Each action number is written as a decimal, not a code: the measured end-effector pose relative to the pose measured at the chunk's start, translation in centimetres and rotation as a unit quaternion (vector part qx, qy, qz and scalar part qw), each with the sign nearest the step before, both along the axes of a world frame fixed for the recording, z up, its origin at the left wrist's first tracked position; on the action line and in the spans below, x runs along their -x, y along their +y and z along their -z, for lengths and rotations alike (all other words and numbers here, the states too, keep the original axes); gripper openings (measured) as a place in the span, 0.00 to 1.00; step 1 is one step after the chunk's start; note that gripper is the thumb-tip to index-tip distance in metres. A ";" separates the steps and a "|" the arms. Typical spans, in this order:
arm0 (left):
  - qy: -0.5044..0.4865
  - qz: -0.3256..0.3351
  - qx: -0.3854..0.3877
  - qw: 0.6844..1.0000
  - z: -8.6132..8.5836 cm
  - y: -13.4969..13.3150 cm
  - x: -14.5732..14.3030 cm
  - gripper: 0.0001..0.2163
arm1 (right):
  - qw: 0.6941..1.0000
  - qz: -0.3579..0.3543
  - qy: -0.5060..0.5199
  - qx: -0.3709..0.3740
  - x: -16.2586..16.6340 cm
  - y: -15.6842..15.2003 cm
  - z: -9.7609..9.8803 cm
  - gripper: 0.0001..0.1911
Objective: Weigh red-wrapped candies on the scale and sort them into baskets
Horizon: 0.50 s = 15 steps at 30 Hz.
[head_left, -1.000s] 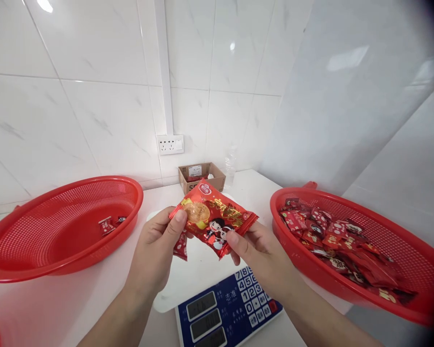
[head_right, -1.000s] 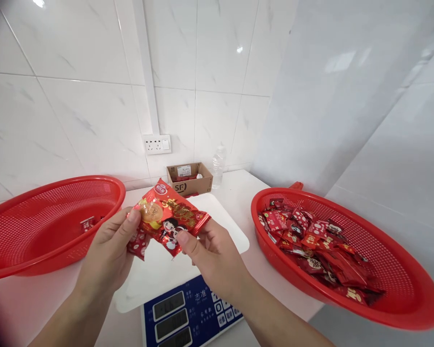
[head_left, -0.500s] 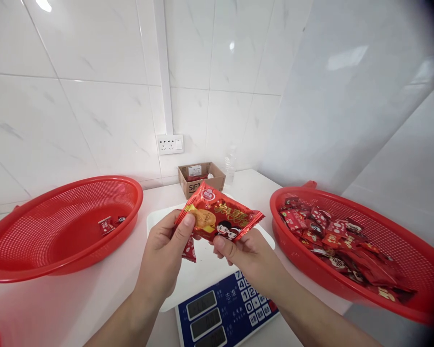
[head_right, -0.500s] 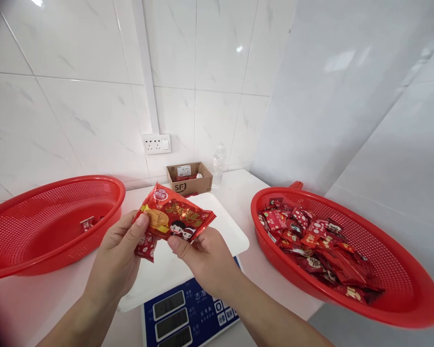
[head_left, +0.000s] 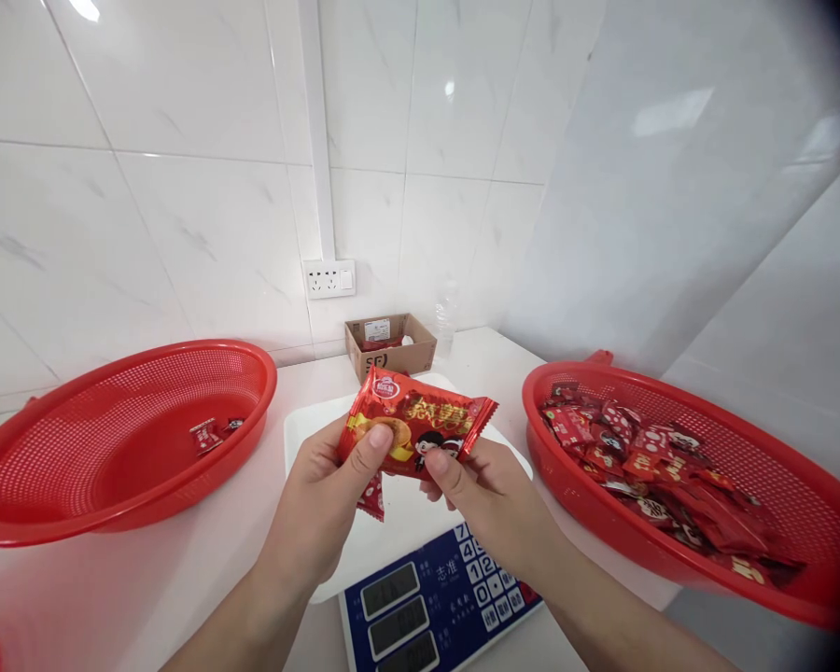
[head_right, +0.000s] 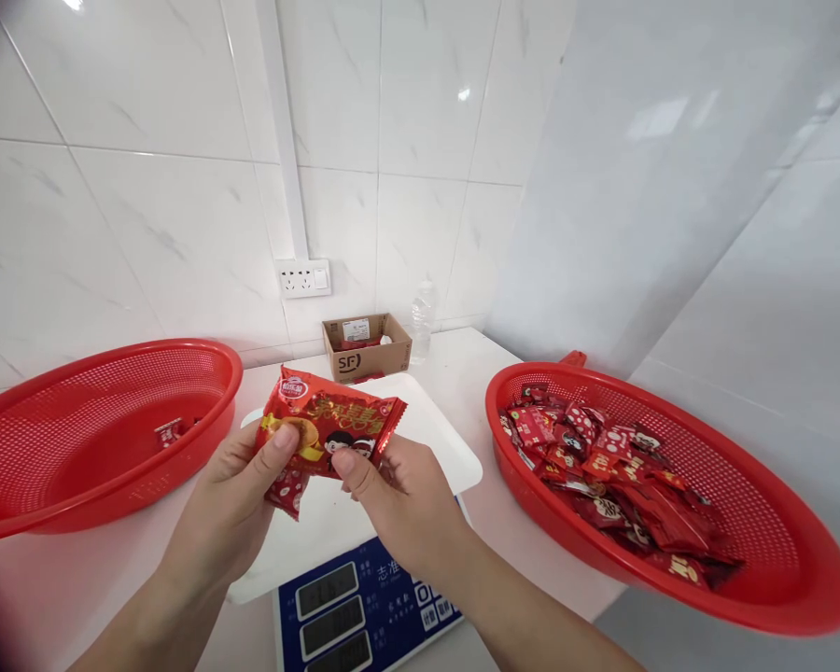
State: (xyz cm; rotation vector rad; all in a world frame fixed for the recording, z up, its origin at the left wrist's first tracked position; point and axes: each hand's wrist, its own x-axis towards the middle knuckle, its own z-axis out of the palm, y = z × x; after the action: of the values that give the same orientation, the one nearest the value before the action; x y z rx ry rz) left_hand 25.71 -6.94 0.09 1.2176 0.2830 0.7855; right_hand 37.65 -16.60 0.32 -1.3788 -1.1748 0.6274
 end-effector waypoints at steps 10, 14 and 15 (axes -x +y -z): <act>0.053 0.008 -0.015 0.998 0.1 1.0 0.8 0.15 | 0.998 -0.018 -0.050 -0.028 -0.2 -0.5 -0.4 0.18; 0.046 -0.001 -0.007 0.999 0.1 1.1 0.9 0.15 | 0.999 -0.025 -0.022 -0.013 -0.2 -0.6 -0.2 0.19; 0.038 -0.002 -0.004 0.999 0.1 1.1 0.9 0.15 | 1.000 -0.026 -0.012 -0.005 -0.2 -0.6 -0.2 0.20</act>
State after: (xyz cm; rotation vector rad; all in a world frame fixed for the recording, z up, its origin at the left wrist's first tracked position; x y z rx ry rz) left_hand 24.85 -5.86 0.02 1.2557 0.3456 0.7454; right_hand 37.89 -17.16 0.47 -1.3538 -1.2341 0.6421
